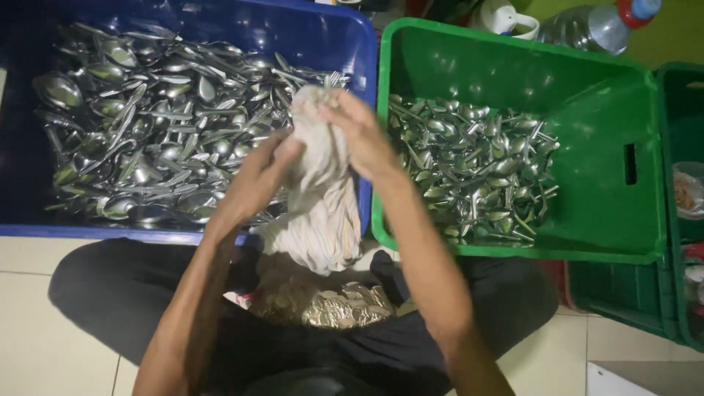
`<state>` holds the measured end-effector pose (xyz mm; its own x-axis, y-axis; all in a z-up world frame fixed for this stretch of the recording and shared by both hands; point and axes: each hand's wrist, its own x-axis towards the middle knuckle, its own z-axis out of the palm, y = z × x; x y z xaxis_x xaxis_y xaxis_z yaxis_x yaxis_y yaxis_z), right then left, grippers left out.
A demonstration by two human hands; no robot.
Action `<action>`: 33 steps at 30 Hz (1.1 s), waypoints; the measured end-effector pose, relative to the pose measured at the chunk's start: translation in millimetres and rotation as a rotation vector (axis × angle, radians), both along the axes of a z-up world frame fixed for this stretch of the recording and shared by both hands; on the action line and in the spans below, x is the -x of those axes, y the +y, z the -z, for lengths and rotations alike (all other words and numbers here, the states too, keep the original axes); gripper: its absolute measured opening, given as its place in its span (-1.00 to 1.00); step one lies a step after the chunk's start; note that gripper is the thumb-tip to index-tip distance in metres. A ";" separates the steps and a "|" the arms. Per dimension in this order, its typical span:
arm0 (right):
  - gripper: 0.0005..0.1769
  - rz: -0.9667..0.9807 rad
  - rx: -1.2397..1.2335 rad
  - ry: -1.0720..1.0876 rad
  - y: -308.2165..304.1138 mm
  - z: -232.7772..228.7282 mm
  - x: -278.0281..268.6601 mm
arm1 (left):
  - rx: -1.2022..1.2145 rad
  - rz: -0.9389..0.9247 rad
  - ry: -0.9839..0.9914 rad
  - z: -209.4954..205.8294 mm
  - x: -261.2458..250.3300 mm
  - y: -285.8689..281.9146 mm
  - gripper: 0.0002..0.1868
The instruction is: Wiping metal spoons with a cloth and transferring them between bins.
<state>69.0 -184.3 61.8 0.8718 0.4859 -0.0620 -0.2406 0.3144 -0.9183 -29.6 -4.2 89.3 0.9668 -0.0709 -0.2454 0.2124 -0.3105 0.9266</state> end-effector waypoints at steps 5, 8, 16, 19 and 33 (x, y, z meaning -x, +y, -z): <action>-0.75 -0.037 0.113 -0.161 -31.6 -86.0 -6.0 | 0.303 -0.063 -0.054 -46.1 31.6 19.2 -0.69; -0.69 0.036 0.267 -0.235 -43.2 -102.7 -9.3 | 0.461 0.031 -0.133 -79.1 42.0 23.2 -0.70; 0.03 -0.342 -0.045 -0.481 -40.2 -109.2 61.0 | 0.510 0.245 -0.303 -119.8 31.3 7.1 -0.65; -0.15 -0.323 0.000 -0.247 -40.7 -117.0 85.1 | 0.509 0.211 -0.388 -127.9 27.5 5.6 -0.90; -0.72 0.326 0.240 -1.654 -115.7 -169.9 19.3 | 0.186 0.306 0.082 -85.7 65.1 -57.4 0.12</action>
<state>49.7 -300.0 231.8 0.1303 0.4026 0.9061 0.9908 -0.0189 -0.1341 -94.7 -61.5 175.0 0.8717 -0.4044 -0.2769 0.2114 -0.1994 0.9568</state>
